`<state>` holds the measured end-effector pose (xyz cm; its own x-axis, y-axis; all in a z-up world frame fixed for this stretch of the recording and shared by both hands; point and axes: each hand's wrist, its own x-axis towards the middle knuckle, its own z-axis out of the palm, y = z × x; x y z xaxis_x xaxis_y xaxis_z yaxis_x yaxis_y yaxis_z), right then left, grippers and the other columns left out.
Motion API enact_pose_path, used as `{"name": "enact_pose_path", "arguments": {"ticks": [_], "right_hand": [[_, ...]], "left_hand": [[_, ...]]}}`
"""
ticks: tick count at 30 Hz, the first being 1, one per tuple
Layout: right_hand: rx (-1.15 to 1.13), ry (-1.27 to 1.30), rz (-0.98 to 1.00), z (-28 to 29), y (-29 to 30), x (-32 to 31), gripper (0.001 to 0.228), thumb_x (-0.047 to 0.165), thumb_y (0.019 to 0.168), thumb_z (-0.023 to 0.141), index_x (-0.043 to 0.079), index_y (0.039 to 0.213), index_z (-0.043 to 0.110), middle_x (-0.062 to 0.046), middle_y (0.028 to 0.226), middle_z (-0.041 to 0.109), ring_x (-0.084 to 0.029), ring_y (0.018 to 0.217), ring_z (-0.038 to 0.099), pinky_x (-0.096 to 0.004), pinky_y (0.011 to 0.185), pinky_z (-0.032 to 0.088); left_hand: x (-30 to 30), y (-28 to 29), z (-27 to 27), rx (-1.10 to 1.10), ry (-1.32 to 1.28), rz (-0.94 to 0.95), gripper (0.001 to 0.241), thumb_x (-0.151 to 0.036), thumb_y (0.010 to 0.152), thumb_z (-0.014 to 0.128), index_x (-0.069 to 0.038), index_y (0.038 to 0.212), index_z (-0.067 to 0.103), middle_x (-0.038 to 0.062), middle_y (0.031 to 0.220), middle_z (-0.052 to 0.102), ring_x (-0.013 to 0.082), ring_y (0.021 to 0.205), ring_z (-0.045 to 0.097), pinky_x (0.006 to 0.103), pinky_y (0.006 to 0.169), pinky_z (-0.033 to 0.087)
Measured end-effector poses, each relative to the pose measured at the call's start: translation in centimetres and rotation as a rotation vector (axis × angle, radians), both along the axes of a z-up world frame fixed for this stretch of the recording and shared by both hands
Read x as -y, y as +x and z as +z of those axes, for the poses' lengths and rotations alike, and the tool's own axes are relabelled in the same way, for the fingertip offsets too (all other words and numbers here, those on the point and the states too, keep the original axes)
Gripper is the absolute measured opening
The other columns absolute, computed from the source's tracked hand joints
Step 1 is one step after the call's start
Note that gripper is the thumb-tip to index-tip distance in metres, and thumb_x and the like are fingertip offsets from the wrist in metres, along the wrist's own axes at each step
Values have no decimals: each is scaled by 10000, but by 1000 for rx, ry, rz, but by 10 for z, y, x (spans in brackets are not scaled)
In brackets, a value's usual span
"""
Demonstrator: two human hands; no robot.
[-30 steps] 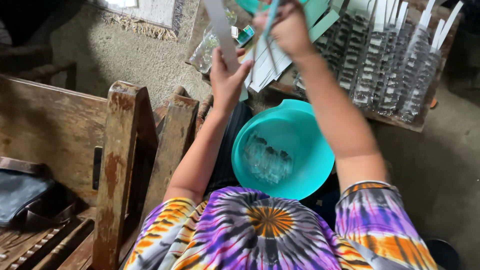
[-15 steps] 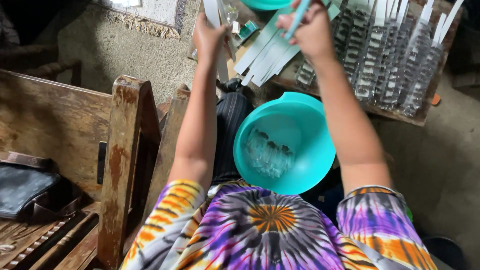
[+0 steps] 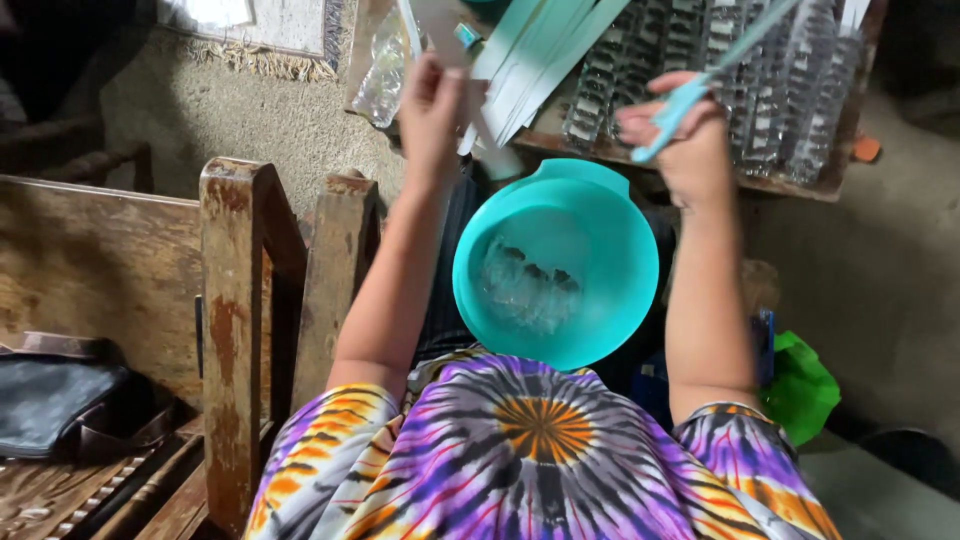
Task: Cutting long plastic strips into smaller pieces using scissors and collecting them in a bowl
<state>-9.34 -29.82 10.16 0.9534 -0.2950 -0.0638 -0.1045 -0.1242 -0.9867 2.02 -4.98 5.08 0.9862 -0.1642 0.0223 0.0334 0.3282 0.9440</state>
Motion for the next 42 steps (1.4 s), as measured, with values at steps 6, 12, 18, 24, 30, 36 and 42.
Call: {"name": "enact_pose_path", "arguments": {"ticks": [6,12,18,24,30,36,42], "right_hand": [[157,34,62,-19,17,-30,396,0,880,774,89,1152,501,-72,968,686,-150,729,674,-287,626,601],[241,-174,-65,-25,46,12,381,-69,880,757,131,1082,504,-80,889,627,-154,755,631,-259,651,540],[-86,-113,-244,-45,68,59,311,-70,928,675,99,1061,449,-47,793,594,-126,563,699,-184,299,382],[-316,-166,-314,-97,91,87,272,2,911,648,150,1030,453,-22,886,597,-93,557,666,-171,326,394],[-412,-184,-302,-102,88,85,257,33,904,658,160,1027,472,-13,891,650,-92,568,671,-172,369,440],[-423,-143,-324,-112,81,86,259,63,883,675,164,1020,480,-14,834,629,-99,554,670,-184,356,416],[-411,-117,-341,-106,76,80,260,55,879,664,178,1017,480,-17,821,633,-104,542,660,-186,346,396]], "left_hand": [[88,-12,15,302,190,-67,65,-141,826,653,-153,824,589,-48,718,535,58,689,507,230,625,447],[110,23,9,415,139,-335,172,-245,957,583,-136,1060,668,-25,948,710,96,818,645,274,673,568],[69,79,-108,560,1088,-153,106,39,715,489,-42,677,546,172,613,585,371,541,566,466,431,316],[68,79,-133,424,1535,-125,153,-39,831,662,-25,976,613,206,1090,616,339,922,572,415,694,540],[77,99,-173,422,1515,82,209,65,769,587,-13,952,650,191,925,652,361,810,598,430,608,513],[78,91,-127,368,1619,-168,170,188,776,583,30,827,621,190,806,611,326,719,558,411,605,504],[85,102,-165,696,1628,-17,162,156,722,623,33,809,682,191,701,655,352,595,644,424,457,534]]}}
